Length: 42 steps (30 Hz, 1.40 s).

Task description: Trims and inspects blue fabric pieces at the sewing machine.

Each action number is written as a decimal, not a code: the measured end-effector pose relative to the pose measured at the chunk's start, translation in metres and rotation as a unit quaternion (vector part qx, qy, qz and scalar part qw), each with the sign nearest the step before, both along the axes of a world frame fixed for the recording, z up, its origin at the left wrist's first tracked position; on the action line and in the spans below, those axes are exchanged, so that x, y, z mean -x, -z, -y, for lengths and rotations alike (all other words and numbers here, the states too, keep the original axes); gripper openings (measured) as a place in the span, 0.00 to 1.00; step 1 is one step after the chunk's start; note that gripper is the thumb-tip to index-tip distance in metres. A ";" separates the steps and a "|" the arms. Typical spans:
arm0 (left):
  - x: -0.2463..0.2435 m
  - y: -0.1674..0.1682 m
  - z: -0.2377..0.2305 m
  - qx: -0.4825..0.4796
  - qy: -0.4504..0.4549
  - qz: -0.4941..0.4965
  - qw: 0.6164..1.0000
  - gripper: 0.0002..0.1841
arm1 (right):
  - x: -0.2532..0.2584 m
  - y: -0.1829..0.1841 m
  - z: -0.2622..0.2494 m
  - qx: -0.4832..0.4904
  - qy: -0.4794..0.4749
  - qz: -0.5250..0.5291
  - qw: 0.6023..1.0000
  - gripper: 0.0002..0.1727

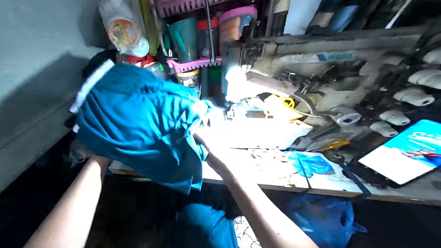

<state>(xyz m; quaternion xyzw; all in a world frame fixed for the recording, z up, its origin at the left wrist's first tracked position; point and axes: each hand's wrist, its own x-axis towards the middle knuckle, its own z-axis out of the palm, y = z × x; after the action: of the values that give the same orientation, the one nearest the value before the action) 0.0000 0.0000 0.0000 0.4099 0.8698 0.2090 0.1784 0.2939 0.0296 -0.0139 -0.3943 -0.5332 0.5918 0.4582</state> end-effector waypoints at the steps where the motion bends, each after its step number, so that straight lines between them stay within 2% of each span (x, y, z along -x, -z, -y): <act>1: 0.008 0.002 0.003 0.080 0.040 -0.036 0.995 0.22 | 0.001 0.019 -0.001 0.017 0.003 0.033 0.999 0.22; 2: 0.014 0.000 0.007 0.167 0.100 -0.073 0.978 0.21 | 0.000 0.036 -0.001 0.025 0.002 0.087 0.996 0.24; 3: 0.022 -0.001 0.014 0.195 0.181 -0.092 0.960 0.18 | 0.000 0.050 0.000 0.026 0.003 0.146 0.989 0.25; 4: 0.031 -0.002 0.024 0.174 0.250 -0.084 0.949 0.15 | 0.001 0.057 0.001 0.033 -0.003 0.179 0.983 0.25; 6: 0.053 -0.006 0.050 0.038 0.314 -0.042 0.948 0.11 | 0.000 0.059 0.006 0.048 -0.018 0.203 0.978 0.24; 8: 0.058 -0.010 0.073 -0.097 0.275 -0.038 0.956 0.12 | -0.001 0.057 0.012 0.047 -0.014 0.184 0.982 0.22; 10: 0.044 -0.012 0.075 -0.224 0.233 -0.097 0.942 0.15 | 0.000 0.056 0.019 0.043 -0.006 0.154 0.987 0.21; 12: 0.029 0.001 0.057 -0.272 0.238 -0.148 0.920 0.28 | 0.001 0.060 0.028 0.037 -0.003 0.136 0.990 0.21; 14: 0.012 0.029 0.032 -0.261 0.243 -0.143 0.923 0.35 | -0.001 0.067 0.042 0.027 -0.007 0.138 0.990 0.22; 16: -0.003 0.058 0.015 -0.239 0.225 -0.161 0.931 0.32 | -0.012 0.076 0.057 0.028 -0.034 0.160 0.986 0.24; 20: 0.005 0.061 0.012 -0.252 0.250 -0.175 0.918 0.26 | -0.068 0.077 0.065 0.022 -0.166 0.200 0.965 0.13; 22: 0.015 0.057 0.015 -0.268 0.269 -0.169 0.910 0.25 | -0.092 0.067 0.060 0.000 -0.131 0.216 0.968 0.12; 25: 0.014 0.056 0.019 -0.283 0.259 -0.170 0.908 0.24 | -0.096 0.042 0.048 0.013 -0.006 0.267 0.964 0.16; 26: 0.010 0.055 0.019 -0.282 0.246 -0.173 0.911 0.25 | -0.091 0.039 0.041 -0.013 0.020 0.271 0.962 0.16; 28: 0.000 0.052 0.017 -0.274 0.217 -0.173 0.921 0.27 | -0.074 0.050 0.027 -0.125 0.027 0.249 0.960 0.17; 30: -0.007 0.047 0.013 -0.279 0.205 -0.175 0.922 0.22 | -0.053 0.066 0.016 -0.196 0.017 0.245 0.949 0.17; 32: -0.006 0.035 0.012 -0.288 0.206 -0.171 0.919 0.17 | -0.039 0.073 0.016 -0.159 0.009 0.239 0.958 0.12; 34: 0.003 0.026 0.013 -0.314 0.197 -0.161 0.915 0.15 | -0.043 0.065 0.023 -0.103 0.025 0.222 0.969 0.11; 36: 0.009 0.029 0.013 -0.327 0.178 -0.153 0.915 0.17 | -0.059 0.060 0.031 -0.055 0.040 0.212 0.975 0.16; 39: 0.003 0.044 0.009 -0.293 0.165 -0.168 0.926 0.18 | -0.078 0.064 0.037 0.010 0.076 0.202 0.976 0.11; 42: -0.026 0.037 0.017 -0.246 0.143 -0.232 0.930 0.26 | -0.089 0.061 0.037 0.035 0.057 0.203 0.977 0.12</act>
<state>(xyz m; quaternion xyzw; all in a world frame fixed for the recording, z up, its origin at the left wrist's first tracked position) 0.0262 -0.0175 -0.0368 0.5981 0.7405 0.2875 -0.1061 0.3826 -0.0072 -0.0745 -0.5518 -0.5705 0.4905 0.3598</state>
